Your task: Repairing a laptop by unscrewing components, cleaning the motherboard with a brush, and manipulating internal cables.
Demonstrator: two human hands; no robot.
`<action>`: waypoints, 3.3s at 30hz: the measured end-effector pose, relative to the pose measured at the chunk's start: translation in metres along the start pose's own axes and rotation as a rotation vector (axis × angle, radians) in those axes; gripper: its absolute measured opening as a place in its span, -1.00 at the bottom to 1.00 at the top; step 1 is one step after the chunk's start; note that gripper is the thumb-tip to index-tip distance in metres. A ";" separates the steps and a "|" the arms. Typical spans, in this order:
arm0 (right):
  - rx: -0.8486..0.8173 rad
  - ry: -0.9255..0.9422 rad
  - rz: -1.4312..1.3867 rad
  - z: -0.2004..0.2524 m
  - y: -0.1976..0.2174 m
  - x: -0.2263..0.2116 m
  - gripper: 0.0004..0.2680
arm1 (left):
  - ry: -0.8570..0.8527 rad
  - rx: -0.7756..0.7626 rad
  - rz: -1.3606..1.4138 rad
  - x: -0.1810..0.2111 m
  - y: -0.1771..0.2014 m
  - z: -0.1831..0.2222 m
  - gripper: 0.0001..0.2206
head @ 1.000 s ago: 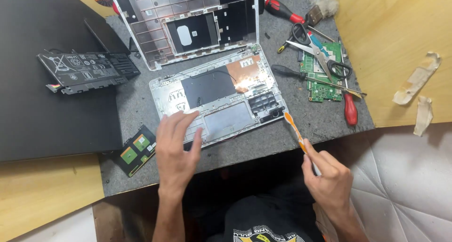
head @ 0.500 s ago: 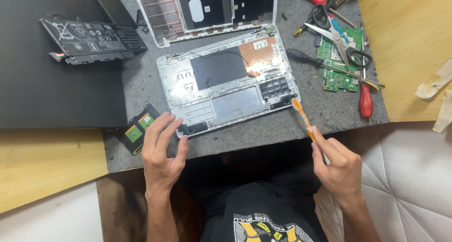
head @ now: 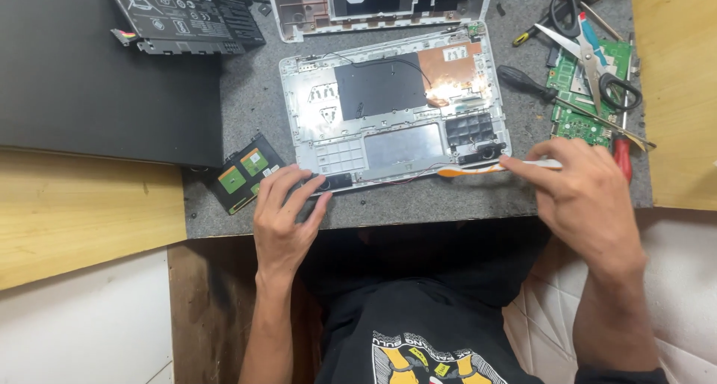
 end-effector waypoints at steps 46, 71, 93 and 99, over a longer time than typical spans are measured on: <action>0.084 0.743 -0.029 -0.122 -0.020 -0.162 -0.71 | 0.212 -0.137 0.201 -0.020 0.005 0.003 -0.36; -0.340 0.438 -0.178 -0.083 -0.014 -0.163 -0.68 | 0.246 -0.152 0.305 -0.025 0.003 -0.002 -0.38; -0.346 0.493 -0.142 -0.095 -0.001 -0.163 -0.66 | 0.198 -0.123 0.240 -0.020 0.002 0.001 -0.41; -0.353 0.455 -0.096 -0.107 0.003 -0.158 -0.68 | 0.222 -0.102 0.236 -0.020 0.000 -0.003 -0.40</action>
Point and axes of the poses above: each hand's wrist, its own z-axis away from the middle knuckle, its own y-axis out of the back of the hand, x = y × z, the point moved 7 cm from there along -z, towards the middle knuckle, and after that the axes turned 1 degree about y, right-handed, at the moved point
